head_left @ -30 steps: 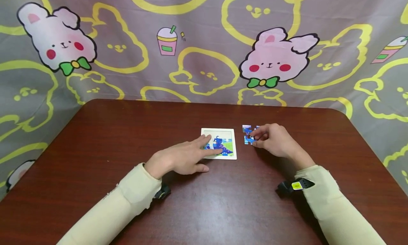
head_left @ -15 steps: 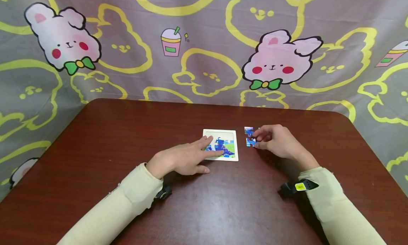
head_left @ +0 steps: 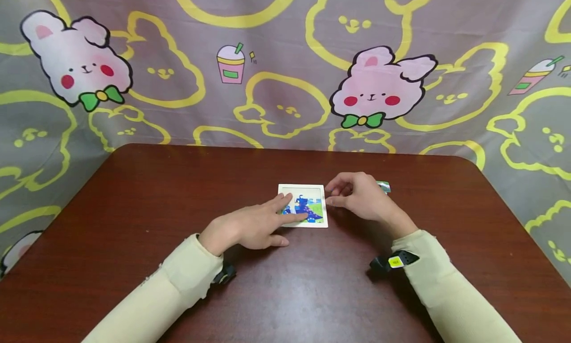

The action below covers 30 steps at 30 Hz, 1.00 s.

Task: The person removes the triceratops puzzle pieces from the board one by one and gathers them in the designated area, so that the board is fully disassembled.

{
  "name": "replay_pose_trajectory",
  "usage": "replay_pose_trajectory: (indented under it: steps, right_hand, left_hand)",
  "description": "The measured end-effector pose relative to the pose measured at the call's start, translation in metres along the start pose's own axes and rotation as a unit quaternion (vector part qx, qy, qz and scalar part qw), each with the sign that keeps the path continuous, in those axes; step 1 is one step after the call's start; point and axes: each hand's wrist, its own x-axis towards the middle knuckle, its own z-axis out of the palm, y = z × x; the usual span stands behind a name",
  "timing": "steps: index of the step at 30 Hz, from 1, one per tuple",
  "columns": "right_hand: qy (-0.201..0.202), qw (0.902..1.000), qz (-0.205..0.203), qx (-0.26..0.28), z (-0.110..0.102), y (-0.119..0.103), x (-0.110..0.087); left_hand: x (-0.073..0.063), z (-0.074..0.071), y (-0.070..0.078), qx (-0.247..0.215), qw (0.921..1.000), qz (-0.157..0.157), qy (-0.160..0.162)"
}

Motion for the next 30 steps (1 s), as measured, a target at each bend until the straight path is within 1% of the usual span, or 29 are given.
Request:
replay_pose_trajectory:
  steps: [5, 10, 13, 20, 30]
  right_hand:
    - [-0.039, 0.9992, -0.012, -0.002, 0.015, -0.013, 0.009]
    - [-0.067, 0.9973, -0.017, -0.026, 0.026, -0.022, 0.015]
    - [-0.074, 0.9964, -0.019, -0.035, 0.030, -0.025, 0.017]
    - [-0.080, 0.9959, -0.028, -0.032, 0.037, -0.025, 0.014]
    - [-0.090, 0.9948, -0.030, -0.039, 0.038, -0.026, 0.015]
  left_hand:
    - [0.001, 0.001, -0.001, 0.007, 1.0000, 0.001, 0.000]
    - [0.001, 0.001, -0.001, 0.012, 0.9999, 0.006, 0.005]
    - [-0.001, 0.001, -0.001, 0.012, 0.9999, 0.006, 0.005]
    - [-0.002, 0.000, -0.001, 0.017, 0.9998, 0.001, 0.003]
    - [-0.001, -0.002, -0.001, 0.011, 0.9999, -0.004, 0.001]
